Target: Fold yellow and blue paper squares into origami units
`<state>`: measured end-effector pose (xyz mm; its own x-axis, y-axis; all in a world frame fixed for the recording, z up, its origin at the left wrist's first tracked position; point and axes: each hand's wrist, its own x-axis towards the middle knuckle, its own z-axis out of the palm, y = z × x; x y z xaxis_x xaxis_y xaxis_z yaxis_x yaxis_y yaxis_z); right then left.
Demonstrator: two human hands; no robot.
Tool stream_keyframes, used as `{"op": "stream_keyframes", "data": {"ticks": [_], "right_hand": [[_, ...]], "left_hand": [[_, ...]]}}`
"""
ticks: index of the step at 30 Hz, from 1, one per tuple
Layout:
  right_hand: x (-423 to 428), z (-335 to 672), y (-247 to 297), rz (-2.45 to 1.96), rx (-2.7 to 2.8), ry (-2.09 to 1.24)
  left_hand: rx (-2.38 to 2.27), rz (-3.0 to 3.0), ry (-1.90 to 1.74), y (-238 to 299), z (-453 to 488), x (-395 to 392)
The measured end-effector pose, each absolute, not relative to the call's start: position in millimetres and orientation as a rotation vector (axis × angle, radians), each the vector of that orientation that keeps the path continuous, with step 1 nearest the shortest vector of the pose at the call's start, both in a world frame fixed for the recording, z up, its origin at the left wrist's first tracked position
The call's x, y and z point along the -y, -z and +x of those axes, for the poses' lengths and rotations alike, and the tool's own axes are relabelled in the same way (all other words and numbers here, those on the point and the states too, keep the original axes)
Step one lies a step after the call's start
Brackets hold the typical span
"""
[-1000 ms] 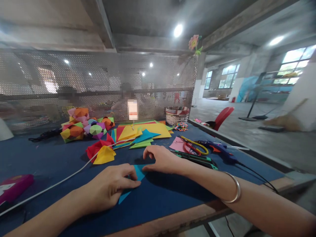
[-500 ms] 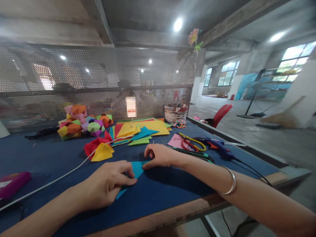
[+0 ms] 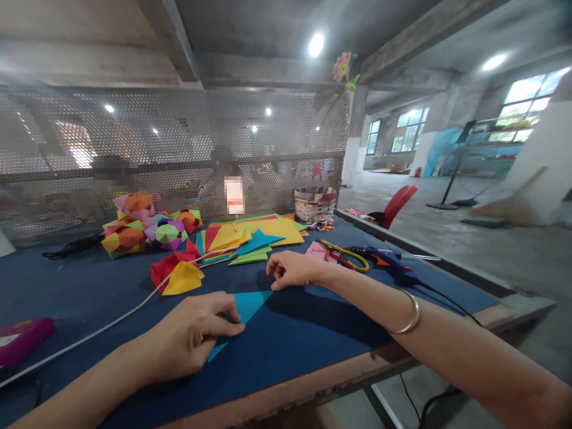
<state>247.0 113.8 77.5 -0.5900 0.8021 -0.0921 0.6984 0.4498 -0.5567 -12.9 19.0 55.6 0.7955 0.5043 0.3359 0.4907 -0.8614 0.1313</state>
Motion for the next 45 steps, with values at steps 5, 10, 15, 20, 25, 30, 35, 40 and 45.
{"op": "stream_keyframes", "data": {"ticks": [5, 10, 15, 20, 25, 30, 35, 40, 45], "right_hand": [[-90, 233, -76, -1.218, 2.468, -0.808], [-82, 227, -73, -1.204, 2.466, -0.777], [-84, 229, -72, -1.195, 2.463, -0.78], [-84, 229, -73, -1.191, 2.463, -0.786], [-84, 229, -73, -1.179, 2.458, -0.785], [-84, 230, -74, -1.163, 2.465, -0.791], [-83, 229, -75, -1.153, 2.48, -0.784], [-84, 230, -76, -1.156, 2.495, -0.772], [-86, 230, -75, -1.156, 2.515, -0.783]], "left_hand": [[-0.853, 2.937, -0.564, -59, -9, -16], [-0.96, 2.982, -0.45, -61, 3, -12], [-1.024, 3.005, -0.38, -59, 10, -12], [-1.002, 2.967, -0.407, -64, 3, -9], [-0.942, 2.926, -0.456, -67, -11, 2], [-0.924, 2.925, -0.548, -62, -26, 21], [-0.923, 2.975, -0.597, -69, -33, 46], [-0.949, 3.04, -0.54, -72, -40, 56], [-0.942, 3.022, -0.512, -69, -33, 44]]}}
